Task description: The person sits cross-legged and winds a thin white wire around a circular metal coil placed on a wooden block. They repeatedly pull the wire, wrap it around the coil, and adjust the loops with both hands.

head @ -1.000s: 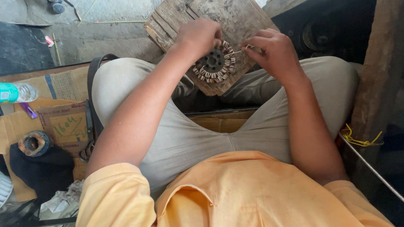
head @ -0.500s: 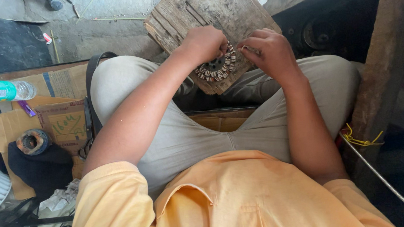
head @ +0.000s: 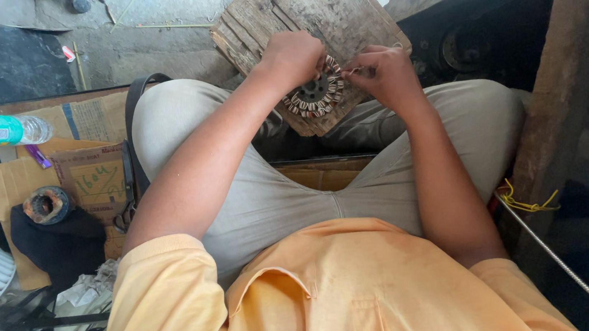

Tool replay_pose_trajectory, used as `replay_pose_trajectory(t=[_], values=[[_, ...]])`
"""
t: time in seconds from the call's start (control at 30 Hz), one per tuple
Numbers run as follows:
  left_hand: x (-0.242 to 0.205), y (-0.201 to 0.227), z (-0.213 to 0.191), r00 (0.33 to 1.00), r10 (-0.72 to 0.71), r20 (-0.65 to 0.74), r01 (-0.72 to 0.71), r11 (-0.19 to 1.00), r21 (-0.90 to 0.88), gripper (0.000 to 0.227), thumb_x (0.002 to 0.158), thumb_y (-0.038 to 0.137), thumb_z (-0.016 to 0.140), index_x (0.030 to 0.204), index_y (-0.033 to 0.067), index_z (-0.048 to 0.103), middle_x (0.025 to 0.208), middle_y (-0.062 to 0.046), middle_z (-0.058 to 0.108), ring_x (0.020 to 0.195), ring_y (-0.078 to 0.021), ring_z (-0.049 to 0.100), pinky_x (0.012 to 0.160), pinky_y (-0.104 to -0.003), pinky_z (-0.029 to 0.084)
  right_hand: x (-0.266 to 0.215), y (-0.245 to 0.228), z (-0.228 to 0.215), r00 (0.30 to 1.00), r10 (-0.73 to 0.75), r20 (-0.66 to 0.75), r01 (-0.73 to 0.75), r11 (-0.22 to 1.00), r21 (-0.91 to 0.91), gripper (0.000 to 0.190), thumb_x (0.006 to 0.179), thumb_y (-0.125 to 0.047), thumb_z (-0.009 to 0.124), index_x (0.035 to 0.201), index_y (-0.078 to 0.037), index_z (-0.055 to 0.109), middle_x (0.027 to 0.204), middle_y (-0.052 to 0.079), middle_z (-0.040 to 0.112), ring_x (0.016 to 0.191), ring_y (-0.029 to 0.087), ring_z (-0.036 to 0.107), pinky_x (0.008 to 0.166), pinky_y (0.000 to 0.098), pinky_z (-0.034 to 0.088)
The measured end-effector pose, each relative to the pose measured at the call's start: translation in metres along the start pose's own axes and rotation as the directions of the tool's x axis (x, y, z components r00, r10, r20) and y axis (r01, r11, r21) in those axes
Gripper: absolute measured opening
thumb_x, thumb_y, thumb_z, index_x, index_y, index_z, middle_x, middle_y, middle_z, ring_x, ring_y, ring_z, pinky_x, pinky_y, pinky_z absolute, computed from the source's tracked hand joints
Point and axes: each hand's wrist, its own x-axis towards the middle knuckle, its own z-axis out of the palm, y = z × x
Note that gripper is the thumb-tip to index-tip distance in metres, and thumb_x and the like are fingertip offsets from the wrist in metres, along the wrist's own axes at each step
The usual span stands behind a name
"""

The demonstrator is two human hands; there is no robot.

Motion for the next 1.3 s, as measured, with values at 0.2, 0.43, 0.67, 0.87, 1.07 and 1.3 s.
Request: replay_pose_trajectory(t=[0.2, 0.43, 0.67, 0.87, 1.07, 1.3], values=[[-0.005, 0.012, -0.002, 0.998, 0.043, 0.035, -0.047, 0.989, 0.138, 0.03, 0.072, 0.04, 0.089, 0.083, 0.0137, 0.08, 0.081, -0.01, 0.075, 0.083, -0.0303, 0.074, 0.069, -0.043, 0.058, -0.003, 0.001, 0.007, 0.999, 0.019, -0.04, -0.022, 0.996, -0.085, 0.015, 0.088, -0.024, 0.086, 0.091, -0.011, 0.081, 0.086, 0.006, 0.071, 0.072, 0.025, 0.068, 0.063, 0.0383, 0.051], [-0.004, 0.023, 0.031, 0.981, 0.117, -0.154, -0.091, 0.981, 0.17, 0.004, 0.078, 0.011, 0.075, 0.076, 0.0115, 0.078, 0.083, -0.013, 0.076, 0.081, -0.0317, 0.076, 0.068, -0.042, 0.06, -0.004, -0.003, 0.011, 0.996, 0.027, -0.082, -0.041, 0.982, -0.183, 0.02, 0.086, -0.03, 0.088, 0.086, -0.012, 0.079, 0.085, 0.004, 0.072, 0.074, 0.027, 0.068, 0.063, 0.04, 0.051], [-0.002, 0.019, 0.034, 0.996, 0.061, -0.058, -0.055, 0.993, 0.101, 0.007, 0.08, 0.011, 0.073, 0.082, 0.0095, 0.079, 0.088, -0.015, 0.076, 0.085, -0.034, 0.075, 0.07, -0.044, 0.06, -0.002, -0.004, 0.011, 0.996, 0.053, -0.072, -0.067, 0.977, -0.2, 0.026, 0.086, -0.034, 0.088, 0.085, -0.01, 0.076, 0.085, 0.005, 0.071, 0.074, 0.026, 0.068, 0.063, 0.0397, 0.051], [-0.008, 0.016, 0.01, 0.99, -0.113, 0.087, 0.112, 0.993, 0.026, 0.034, 0.068, 0.032, 0.09, 0.09, 0.0089, 0.08, 0.09, -0.015, 0.075, 0.089, -0.0336, 0.074, 0.073, -0.045, 0.059, -0.002, -0.003, 0.011, 0.993, 0.097, -0.071, -0.109, 0.975, -0.194, 0.028, 0.085, -0.037, 0.087, 0.084, -0.011, 0.077, 0.082, 0.006, 0.071, 0.071, 0.026, 0.068, 0.062, 0.0403, 0.051], [-0.008, 0.023, 0.018, 0.996, -0.081, -0.029, 0.082, 0.996, 0.019, 0.017, 0.076, 0.022, 0.082, 0.086, 0.0089, 0.08, 0.088, -0.017, 0.075, 0.085, -0.0355, 0.075, 0.073, -0.045, 0.06, -0.001, -0.005, 0.011, 0.991, 0.117, -0.065, -0.128, 0.975, -0.183, 0.028, 0.085, -0.037, 0.087, 0.085, -0.011, 0.078, 0.082, 0.006, 0.071, 0.072, 0.026, 0.068, 0.062, 0.0403, 0.051], [-0.007, 0.025, 0.029, 0.989, -0.093, -0.114, 0.093, 0.996, -0.003, 0.008, 0.08, 0.009, 0.071, 0.081, 0.0086, 0.079, 0.085, -0.017, 0.075, 0.083, -0.035, 0.075, 0.071, -0.045, 0.06, -0.002, -0.004, 0.013, 0.992, 0.11, -0.066, -0.12, 0.976, -0.181, 0.027, 0.086, -0.036, 0.087, 0.086, -0.01, 0.077, 0.084, 0.007, 0.072, 0.071, 0.027, 0.067, 0.062, 0.0404, 0.051]])
